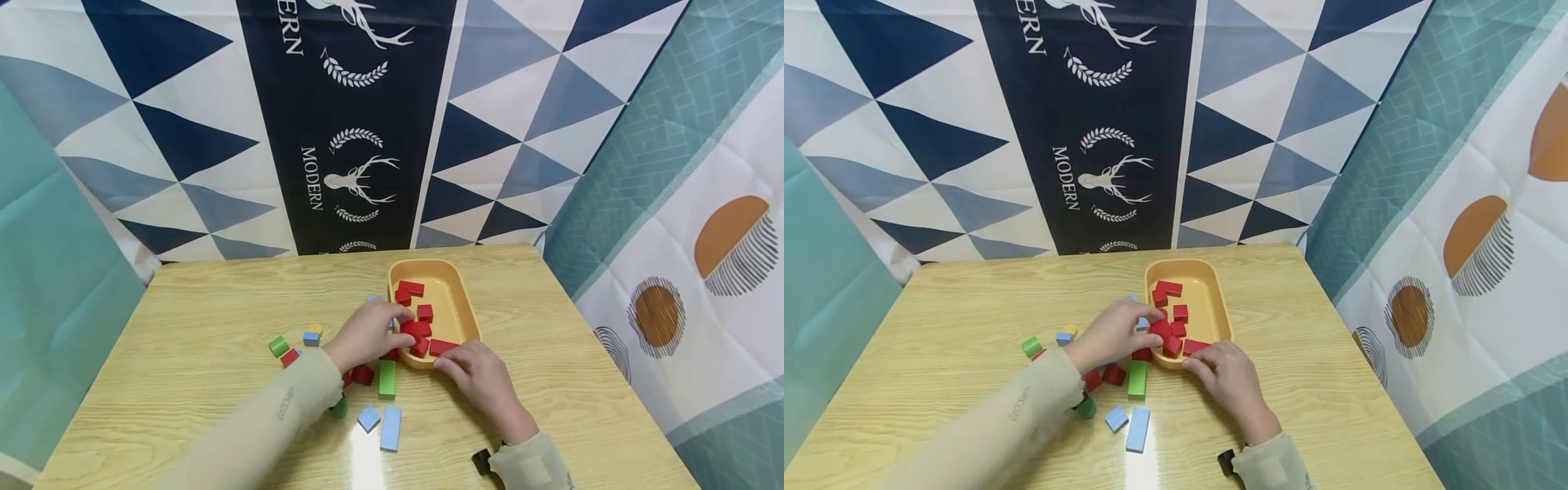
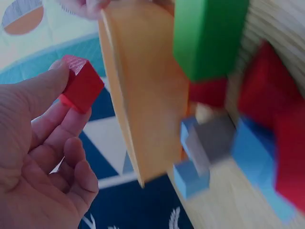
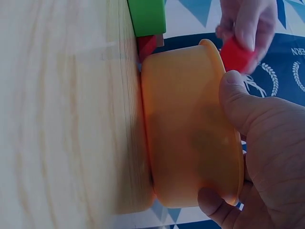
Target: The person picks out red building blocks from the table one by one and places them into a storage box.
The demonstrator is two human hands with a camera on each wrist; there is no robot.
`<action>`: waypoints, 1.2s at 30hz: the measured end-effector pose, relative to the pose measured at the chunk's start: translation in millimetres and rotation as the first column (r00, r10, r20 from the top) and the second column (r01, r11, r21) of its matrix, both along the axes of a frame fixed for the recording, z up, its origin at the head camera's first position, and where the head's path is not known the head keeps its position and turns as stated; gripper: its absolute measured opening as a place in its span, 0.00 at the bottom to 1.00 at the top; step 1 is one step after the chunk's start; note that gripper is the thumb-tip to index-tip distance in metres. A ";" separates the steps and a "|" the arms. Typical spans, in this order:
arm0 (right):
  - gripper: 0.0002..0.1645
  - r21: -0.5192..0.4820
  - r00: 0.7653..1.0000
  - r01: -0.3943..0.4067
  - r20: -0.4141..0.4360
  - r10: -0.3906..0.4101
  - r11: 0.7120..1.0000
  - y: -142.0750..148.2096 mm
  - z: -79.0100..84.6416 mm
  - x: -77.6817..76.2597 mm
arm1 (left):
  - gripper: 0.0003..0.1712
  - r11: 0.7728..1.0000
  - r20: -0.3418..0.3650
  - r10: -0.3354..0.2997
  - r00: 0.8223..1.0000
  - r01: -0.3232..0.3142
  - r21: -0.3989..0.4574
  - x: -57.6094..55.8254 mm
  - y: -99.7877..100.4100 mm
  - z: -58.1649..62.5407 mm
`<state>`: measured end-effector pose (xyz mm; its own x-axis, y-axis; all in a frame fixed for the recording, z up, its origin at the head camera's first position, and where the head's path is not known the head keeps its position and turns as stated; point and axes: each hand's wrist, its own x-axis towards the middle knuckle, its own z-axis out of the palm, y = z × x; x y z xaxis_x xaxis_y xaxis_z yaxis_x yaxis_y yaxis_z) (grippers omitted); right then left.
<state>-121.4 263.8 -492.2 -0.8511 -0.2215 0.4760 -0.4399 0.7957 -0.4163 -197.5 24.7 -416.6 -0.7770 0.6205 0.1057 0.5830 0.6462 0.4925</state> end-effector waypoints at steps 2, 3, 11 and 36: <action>0.08 0.000 1.000 -0.005 -0.009 0.005 1.000 0.5 -0.6 -0.6 | 0.23 0.997 -0.017 -0.049 0.999 0.048 -0.057 -1.9 13.3 -4.3; 0.08 0.001 1.000 -0.008 -0.015 0.008 1.000 0.7 -1.0 -0.8 | 0.22 0.993 -0.021 -0.067 0.998 0.065 -0.094 -2.5 18.7 -6.4; 0.07 0.005 1.000 -0.014 -0.022 0.014 1.000 1.8 -2.0 -1.3 | 0.14 0.955 -0.021 -0.085 0.996 0.076 -0.286 -13.9 42.5 -16.6; 0.07 -0.008 1.000 -0.013 -0.009 0.013 1.000 -0.9 -1.5 -1.0 | 0.20 0.988 0.109 0.097 0.989 -0.109 0.113 -27.9 -9.6 -0.9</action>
<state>-122.4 262.9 -493.7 -0.8440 -0.2288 0.4852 -0.4541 0.7862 -0.4192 -225.4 15.0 -417.5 -0.8465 0.5247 0.0904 0.4591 0.6334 0.6229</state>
